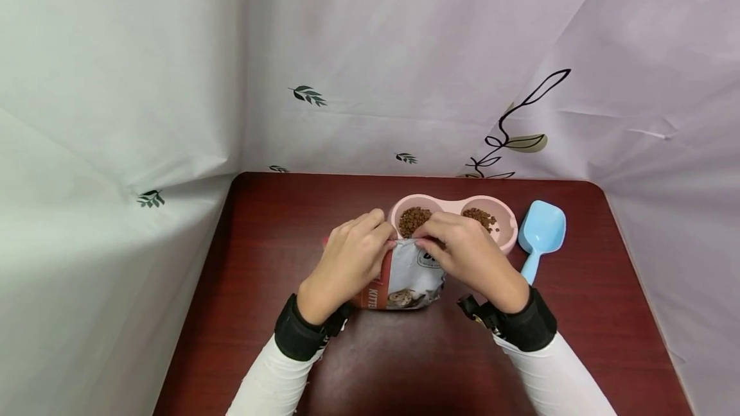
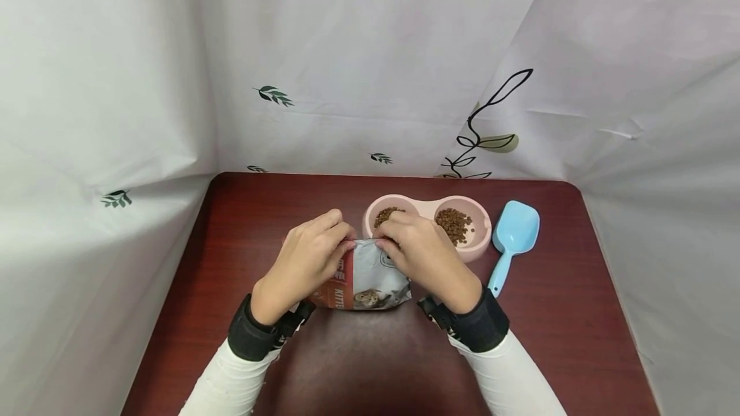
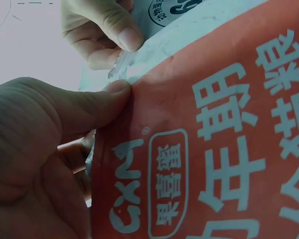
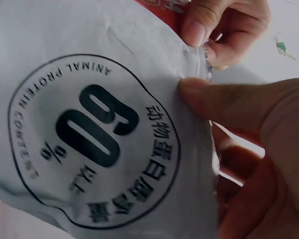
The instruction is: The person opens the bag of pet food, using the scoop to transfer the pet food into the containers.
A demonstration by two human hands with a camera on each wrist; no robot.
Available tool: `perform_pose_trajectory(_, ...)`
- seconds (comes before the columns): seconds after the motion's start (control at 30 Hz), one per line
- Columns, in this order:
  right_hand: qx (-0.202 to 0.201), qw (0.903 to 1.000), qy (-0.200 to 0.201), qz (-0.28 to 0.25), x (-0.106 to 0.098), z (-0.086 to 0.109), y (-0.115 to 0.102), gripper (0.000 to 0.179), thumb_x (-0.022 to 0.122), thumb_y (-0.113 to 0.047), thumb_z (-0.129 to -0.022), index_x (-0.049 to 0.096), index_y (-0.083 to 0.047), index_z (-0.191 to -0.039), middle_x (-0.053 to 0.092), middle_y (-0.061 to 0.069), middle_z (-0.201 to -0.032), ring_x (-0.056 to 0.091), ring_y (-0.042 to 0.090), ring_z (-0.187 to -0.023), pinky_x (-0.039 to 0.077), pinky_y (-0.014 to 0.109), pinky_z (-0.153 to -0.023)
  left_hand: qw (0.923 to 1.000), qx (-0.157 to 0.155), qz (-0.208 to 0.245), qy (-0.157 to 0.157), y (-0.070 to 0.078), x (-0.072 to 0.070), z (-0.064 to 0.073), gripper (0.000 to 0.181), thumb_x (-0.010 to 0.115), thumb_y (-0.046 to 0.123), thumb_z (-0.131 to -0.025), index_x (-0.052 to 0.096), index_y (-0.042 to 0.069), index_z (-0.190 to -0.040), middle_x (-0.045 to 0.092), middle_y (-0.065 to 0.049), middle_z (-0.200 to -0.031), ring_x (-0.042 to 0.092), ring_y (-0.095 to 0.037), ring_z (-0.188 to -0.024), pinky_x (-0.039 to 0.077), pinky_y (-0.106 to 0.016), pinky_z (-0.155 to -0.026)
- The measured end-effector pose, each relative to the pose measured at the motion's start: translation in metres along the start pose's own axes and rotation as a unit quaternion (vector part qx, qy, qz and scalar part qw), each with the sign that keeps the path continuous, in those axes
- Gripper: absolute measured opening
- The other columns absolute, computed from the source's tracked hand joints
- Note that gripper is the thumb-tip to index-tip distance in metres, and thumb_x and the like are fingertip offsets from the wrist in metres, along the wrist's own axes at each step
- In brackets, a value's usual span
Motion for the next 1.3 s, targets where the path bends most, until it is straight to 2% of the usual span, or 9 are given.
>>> perform_pose_trajectory(0.17, -0.018, 0.9996, -0.008, 0.021, 0.005, -0.004, -0.008, 0.013, 0.075, -0.023, -0.085, 0.072, -0.013, -0.093, 0.066, 0.0, -0.09, 0.059, 0.012, -0.083, 0.055, 0.034, -0.066, 1.0, -0.005, 0.005, 0.002, -0.002, 0.002, 0.0, 0.012, 0.071, 0.016, -0.088, 0.065, 0.009, -0.08, 0.044, 0.001, -0.073, 0.044, -0.011, -0.061, 0.047, -0.029, -0.05)
perform_pose_trajectory(0.27, -0.034, 0.9987, 0.01, 0.036, 0.009, -0.007, -0.012, 0.009, 0.073, -0.02, -0.086, 0.072, -0.011, -0.088, 0.063, 0.0, -0.086, 0.057, 0.013, -0.078, 0.054, 0.034, -0.061, 0.9999, -0.008, 0.005, 0.002, -0.002, 0.003, 0.0, 0.011, 0.072, 0.016, -0.087, 0.065, 0.009, -0.08, 0.044, 0.001, -0.074, 0.045, -0.011, -0.063, 0.048, -0.029, -0.051)
perform_pose_trajectory(0.43, -0.038, 0.996, 0.039, 0.071, 0.013, -0.007, -0.016, 0.008, 0.072, -0.017, -0.084, 0.069, -0.013, -0.077, 0.056, -0.002, -0.075, 0.052, 0.014, -0.065, 0.049, 0.034, -0.05, 1.0, -0.006, 0.005, 0.005, -0.001, 0.004, 0.0, 0.012, 0.073, 0.014, -0.085, 0.064, 0.009, -0.079, 0.045, 0.0, -0.074, 0.045, -0.012, -0.062, 0.048, -0.03, -0.05)
perform_pose_trajectory(0.63, -0.043, 0.9929, 0.055, 0.096, 0.016, -0.005, -0.02, 0.017, 0.068, -0.016, -0.083, 0.062, -0.015, -0.068, 0.052, -0.003, -0.069, 0.053, 0.018, -0.063, 0.048, 0.037, -0.047, 0.9999, 0.005, 0.009, 0.005, 0.003, 0.003, 0.0, 0.013, 0.072, 0.012, -0.085, 0.062, 0.008, -0.077, 0.05, -0.002, -0.076, 0.049, -0.015, -0.063, 0.05, -0.032, -0.051)
perform_pose_trajectory(0.8, -0.05, 0.9943, 0.043, 0.084, 0.014, -0.001, -0.019, 0.01, 0.07, -0.019, -0.085, 0.069, -0.014, -0.077, 0.056, -0.002, -0.074, 0.055, 0.016, -0.065, 0.051, 0.036, -0.051, 0.9999, 0.009, 0.008, -0.011, 0.005, 0.002, 0.002, 0.009, 0.069, 0.012, -0.088, 0.063, 0.008, -0.082, 0.052, -0.003, -0.08, 0.05, -0.016, -0.066, 0.05, -0.032, -0.054)
perform_pose_trajectory(0.9, -0.052, 0.9969, 0.024, 0.055, 0.009, 0.005, -0.017, 0.007, 0.071, -0.019, -0.086, 0.072, -0.012, -0.085, 0.061, -0.001, -0.082, 0.057, 0.014, -0.071, 0.054, 0.035, -0.057, 0.9995, 0.011, 0.007, -0.028, 0.007, -0.001, 0.005, 0.007, 0.069, 0.015, -0.088, 0.065, 0.009, -0.088, 0.054, -0.003, -0.082, 0.052, -0.017, -0.068, 0.05, -0.032, -0.057)
perform_pose_trajectory(1.0, -0.053, 0.9982, 0.018, 0.02, 0.001, 0.016, -0.01, 0.007, 0.07, -0.016, -0.087, 0.072, -0.011, -0.091, 0.064, -0.001, -0.086, 0.058, 0.011, -0.078, 0.054, 0.034, -0.064, 0.9991, 0.019, 0.012, -0.035, 0.007, -0.008, 0.009, 0.014, 0.069, 0.021, -0.088, 0.066, 0.009, -0.093, 0.057, -0.002, -0.084, 0.053, -0.017, -0.072, 0.052, -0.035, -0.063)
perform_pose_trajectory(1.13, -0.029, 0.9987, 0.04, 0.007, -0.019, 0.035, 0.01, 0.01, 0.071, -0.01, -0.083, 0.072, -0.012, -0.094, 0.065, -0.004, -0.086, 0.057, 0.008, -0.076, 0.052, 0.031, -0.064, 0.9989, 0.016, 0.042, -0.011, -0.001, -0.028, 0.018, 0.022, 0.068, 0.028, -0.09, 0.069, 0.007, -0.097, 0.064, -0.003, -0.091, 0.06, -0.018, -0.081, 0.055, -0.038, -0.072)
perform_pose_trajectory(1.3, 0.037, 0.9955, 0.074, 0.047, -0.045, 0.067, 0.045, 0.016, 0.071, -0.004, -0.082, 0.073, -0.011, -0.096, 0.068, -0.005, -0.089, 0.057, 0.005, -0.078, 0.048, 0.027, -0.064, 0.9962, -0.018, 0.057, 0.063, -0.029, -0.053, 0.034, 0.025, 0.066, 0.021, -0.091, 0.069, 0.002, -0.105, 0.069, -0.009, -0.099, 0.065, -0.022, -0.092, 0.057, -0.042, -0.079)
Point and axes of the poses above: each hand's wrist, its own z-axis away from the middle knuckle, its own x-axis out of the palm, y = z × x, the point moved 3 cm from there along -z, towards the middle knuckle
